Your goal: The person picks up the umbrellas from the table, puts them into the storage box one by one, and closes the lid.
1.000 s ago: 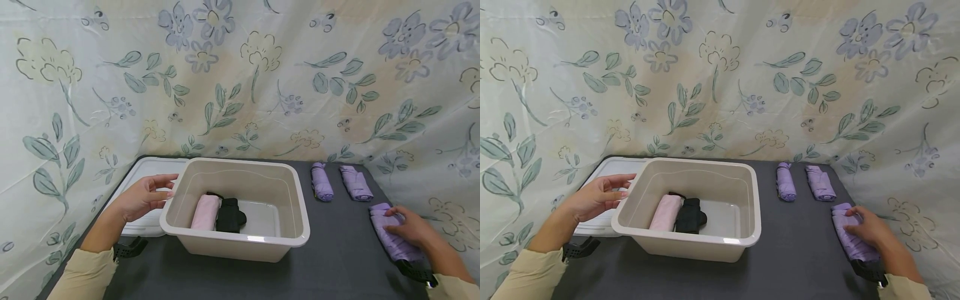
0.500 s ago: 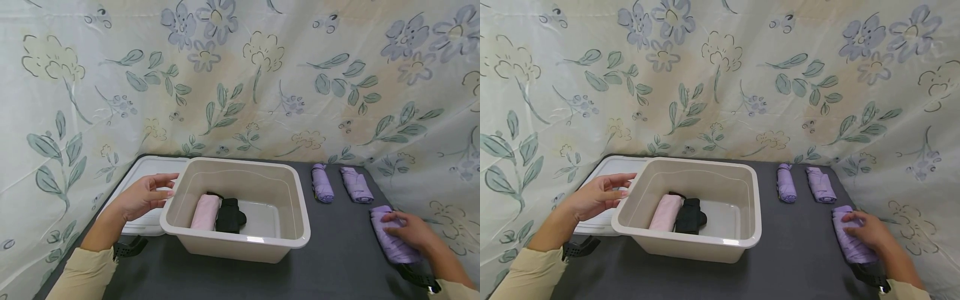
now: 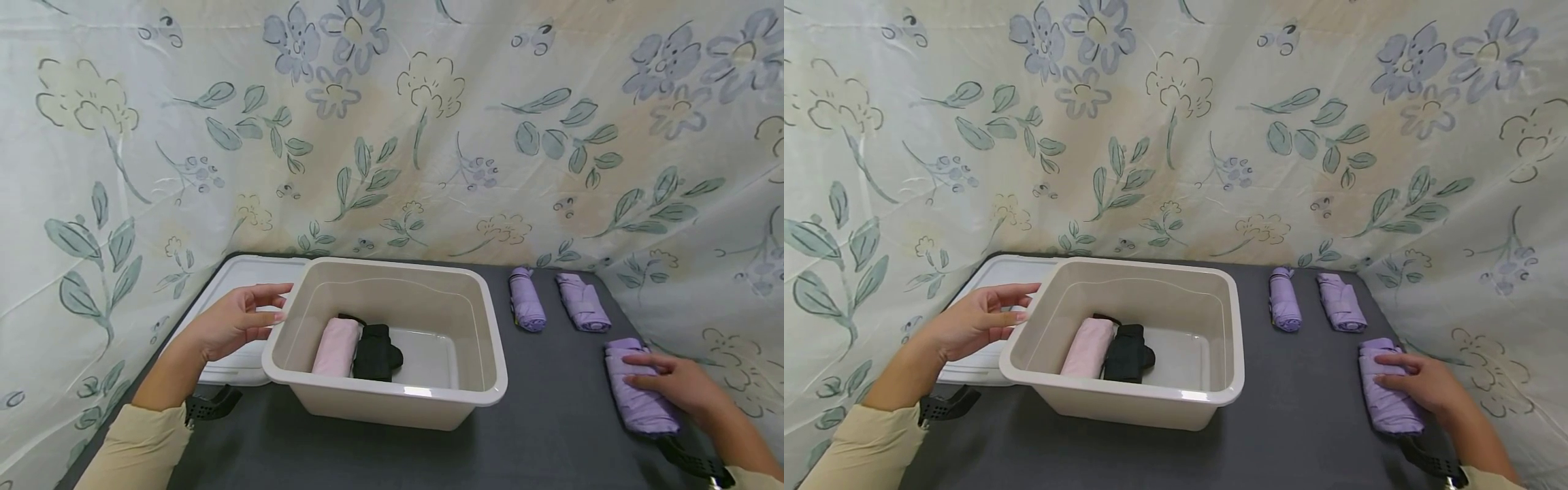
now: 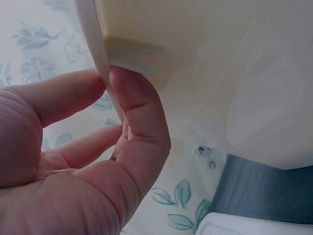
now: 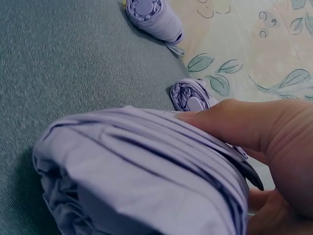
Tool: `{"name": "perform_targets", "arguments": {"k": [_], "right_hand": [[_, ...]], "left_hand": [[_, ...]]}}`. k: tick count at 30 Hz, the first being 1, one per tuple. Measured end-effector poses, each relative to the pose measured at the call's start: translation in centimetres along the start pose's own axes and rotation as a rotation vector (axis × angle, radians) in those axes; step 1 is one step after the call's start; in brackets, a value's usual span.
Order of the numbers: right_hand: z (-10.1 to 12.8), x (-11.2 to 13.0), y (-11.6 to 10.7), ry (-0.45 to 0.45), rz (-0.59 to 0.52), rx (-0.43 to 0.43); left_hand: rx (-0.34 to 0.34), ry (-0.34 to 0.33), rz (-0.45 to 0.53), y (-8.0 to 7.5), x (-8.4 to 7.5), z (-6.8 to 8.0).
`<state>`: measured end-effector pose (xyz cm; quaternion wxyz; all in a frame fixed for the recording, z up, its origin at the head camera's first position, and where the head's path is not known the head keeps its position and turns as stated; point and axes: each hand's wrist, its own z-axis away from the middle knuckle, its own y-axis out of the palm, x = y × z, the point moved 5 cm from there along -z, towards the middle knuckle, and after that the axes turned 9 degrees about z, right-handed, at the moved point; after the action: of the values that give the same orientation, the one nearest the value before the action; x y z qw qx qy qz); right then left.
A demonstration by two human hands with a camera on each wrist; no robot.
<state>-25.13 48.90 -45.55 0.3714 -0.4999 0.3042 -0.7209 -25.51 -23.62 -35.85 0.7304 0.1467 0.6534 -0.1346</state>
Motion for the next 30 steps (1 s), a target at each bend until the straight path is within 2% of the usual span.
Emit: {"name": "perform_targets", "arguments": {"k": [8,19,30], "right_hand": [[0.4,0.1,0.3,0.028,-0.039,0.012],[0.8,1.5,1.0,-0.001,-0.003,0.006],[1.2,3.9,1.5,-0.047,-0.105,-0.049]], "left_hand": [[-0.003,0.001,-0.018,-0.1,0.1,0.0],[-0.007,-0.005,-0.018,-0.1,0.0,0.0],[-0.009,-0.006,-0.023,-0.1,0.0,0.1]]}}
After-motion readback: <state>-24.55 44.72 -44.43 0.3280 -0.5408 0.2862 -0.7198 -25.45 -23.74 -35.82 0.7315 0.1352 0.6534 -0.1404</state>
